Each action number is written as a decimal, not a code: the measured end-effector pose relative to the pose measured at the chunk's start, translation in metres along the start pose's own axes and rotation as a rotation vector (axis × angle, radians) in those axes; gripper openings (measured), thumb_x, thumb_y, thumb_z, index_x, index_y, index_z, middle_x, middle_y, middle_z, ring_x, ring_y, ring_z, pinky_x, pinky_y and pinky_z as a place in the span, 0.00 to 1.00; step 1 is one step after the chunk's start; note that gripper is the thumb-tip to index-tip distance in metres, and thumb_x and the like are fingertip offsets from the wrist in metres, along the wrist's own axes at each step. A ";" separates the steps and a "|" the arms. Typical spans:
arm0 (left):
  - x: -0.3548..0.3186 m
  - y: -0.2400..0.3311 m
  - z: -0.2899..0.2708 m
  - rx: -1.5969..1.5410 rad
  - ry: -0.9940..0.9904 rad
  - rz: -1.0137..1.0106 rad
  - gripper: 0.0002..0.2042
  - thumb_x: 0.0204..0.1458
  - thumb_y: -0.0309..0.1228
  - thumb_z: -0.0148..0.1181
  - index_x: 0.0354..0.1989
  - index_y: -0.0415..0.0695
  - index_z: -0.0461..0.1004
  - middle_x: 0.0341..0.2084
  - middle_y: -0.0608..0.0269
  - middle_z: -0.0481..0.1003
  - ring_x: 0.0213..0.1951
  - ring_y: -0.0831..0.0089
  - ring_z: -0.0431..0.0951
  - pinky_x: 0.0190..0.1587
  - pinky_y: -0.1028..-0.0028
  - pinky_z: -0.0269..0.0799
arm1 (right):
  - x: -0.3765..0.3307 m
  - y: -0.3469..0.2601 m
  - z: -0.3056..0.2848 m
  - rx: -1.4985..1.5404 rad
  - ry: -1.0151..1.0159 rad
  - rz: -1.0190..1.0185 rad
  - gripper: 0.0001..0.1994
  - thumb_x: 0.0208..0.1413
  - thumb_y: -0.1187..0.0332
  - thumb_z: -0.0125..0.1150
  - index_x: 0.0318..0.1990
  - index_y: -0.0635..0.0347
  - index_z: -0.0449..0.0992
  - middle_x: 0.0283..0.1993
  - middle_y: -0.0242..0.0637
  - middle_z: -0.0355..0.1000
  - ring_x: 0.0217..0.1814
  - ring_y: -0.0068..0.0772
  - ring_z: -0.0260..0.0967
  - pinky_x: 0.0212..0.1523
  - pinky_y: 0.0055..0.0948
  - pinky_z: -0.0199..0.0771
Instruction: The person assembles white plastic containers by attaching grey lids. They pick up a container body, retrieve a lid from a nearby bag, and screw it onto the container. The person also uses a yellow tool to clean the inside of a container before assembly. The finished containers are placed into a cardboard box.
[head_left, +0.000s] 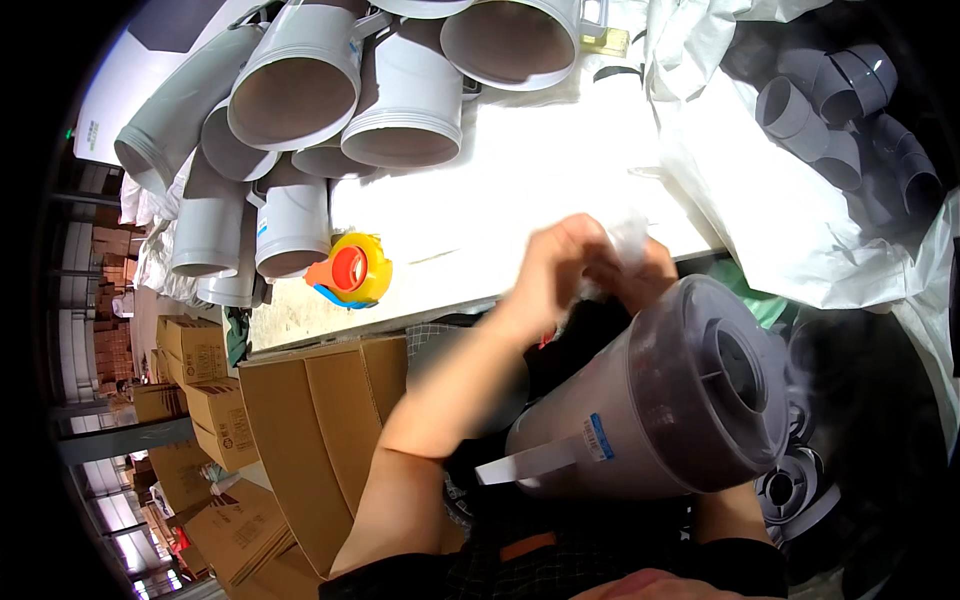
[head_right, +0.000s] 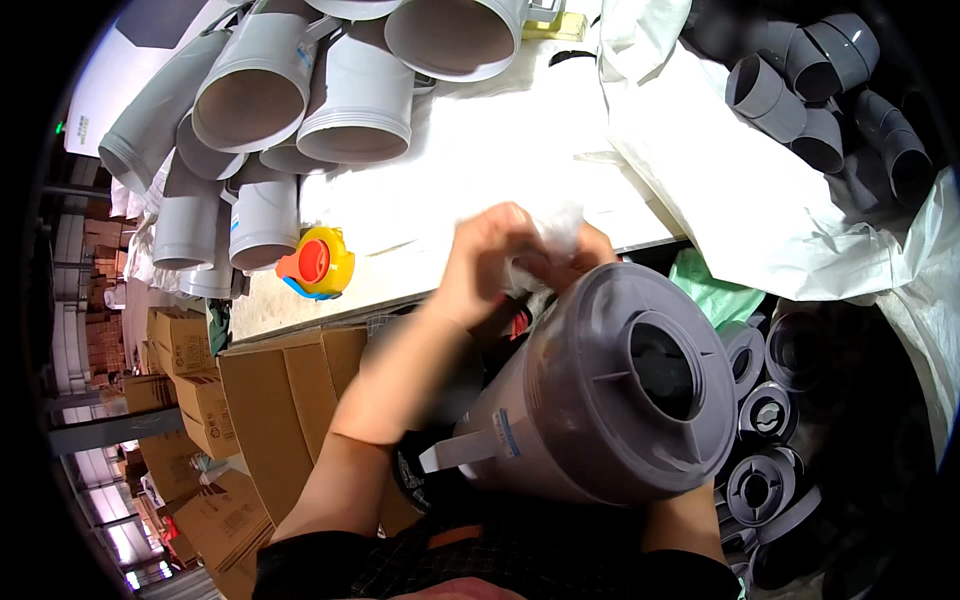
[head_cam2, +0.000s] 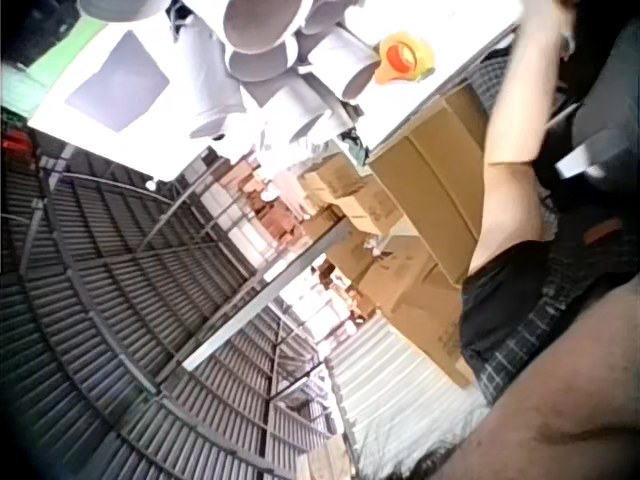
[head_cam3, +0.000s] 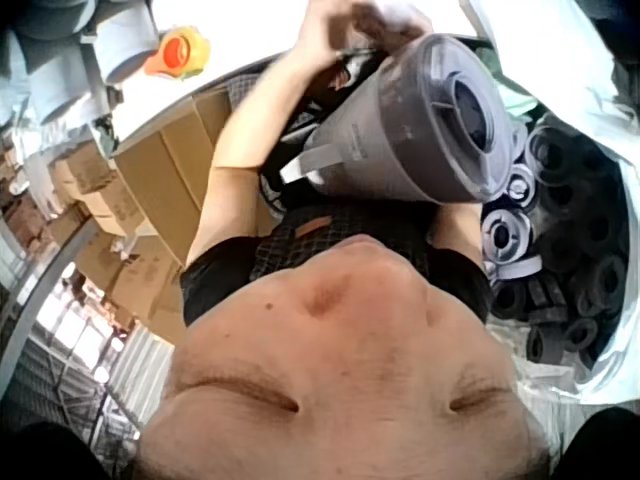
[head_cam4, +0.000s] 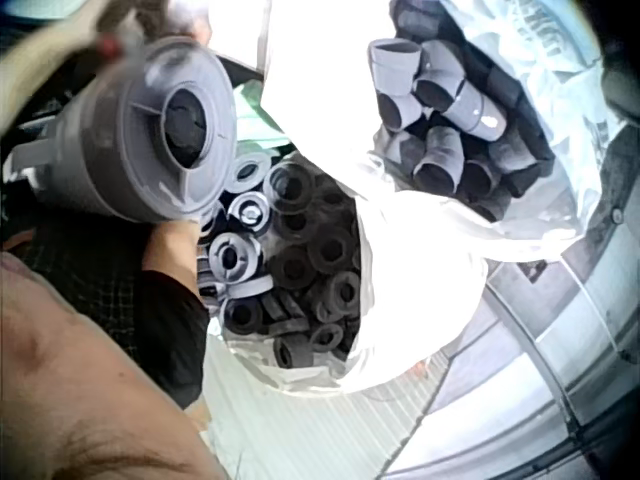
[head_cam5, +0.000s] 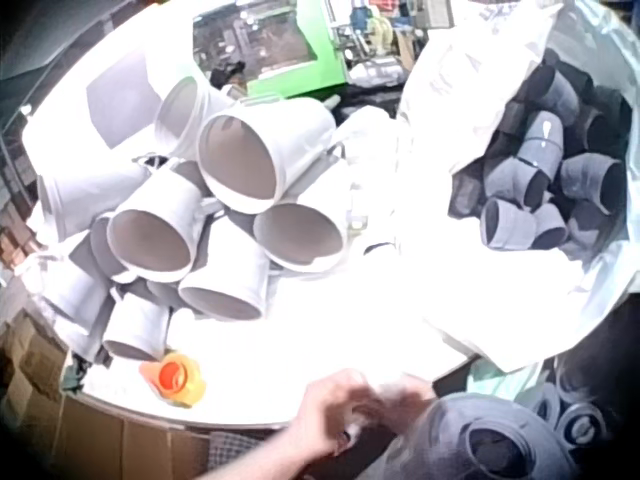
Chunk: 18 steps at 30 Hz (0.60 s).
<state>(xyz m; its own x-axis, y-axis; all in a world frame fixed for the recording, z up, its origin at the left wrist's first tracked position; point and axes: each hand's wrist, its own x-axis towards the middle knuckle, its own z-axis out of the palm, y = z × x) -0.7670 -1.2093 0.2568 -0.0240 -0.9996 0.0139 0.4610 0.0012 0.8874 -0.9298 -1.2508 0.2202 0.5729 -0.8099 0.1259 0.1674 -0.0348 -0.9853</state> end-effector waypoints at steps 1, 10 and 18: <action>-0.014 0.007 0.002 0.058 0.102 -0.001 0.15 0.69 0.36 0.48 0.33 0.40 0.73 0.32 0.65 0.78 0.34 0.77 0.74 0.42 0.76 0.71 | -0.004 -0.008 0.003 0.074 0.098 0.195 0.18 0.52 0.74 0.76 0.50 0.63 0.78 0.45 0.37 0.78 0.45 0.29 0.74 0.46 0.29 0.76; -0.087 0.095 0.017 0.221 -0.208 -0.092 0.03 0.59 0.23 0.58 0.33 0.39 0.72 0.27 0.68 0.71 0.30 0.80 0.69 0.36 0.77 0.69 | -0.049 -0.029 -0.042 0.098 0.307 0.028 0.18 0.60 0.63 0.65 0.53 0.64 0.74 0.44 0.40 0.74 0.46 0.39 0.73 0.47 0.34 0.76; -0.121 0.115 0.045 0.670 -0.375 0.442 0.06 0.59 0.31 0.59 0.34 0.42 0.76 0.27 0.67 0.74 0.38 0.67 0.76 0.61 0.57 0.66 | -0.185 -0.012 -0.068 -0.463 0.879 -0.490 0.20 0.67 0.57 0.53 0.55 0.67 0.69 0.54 0.41 0.70 0.55 0.37 0.70 0.54 0.35 0.74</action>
<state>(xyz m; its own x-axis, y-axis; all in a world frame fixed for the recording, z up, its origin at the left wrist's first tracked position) -0.7513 -1.0865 0.3782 -0.3105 -0.8288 0.4655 -0.1167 0.5192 0.8466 -1.0926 -1.1404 0.2005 -0.2730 -0.7756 0.5691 -0.2009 -0.5326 -0.8222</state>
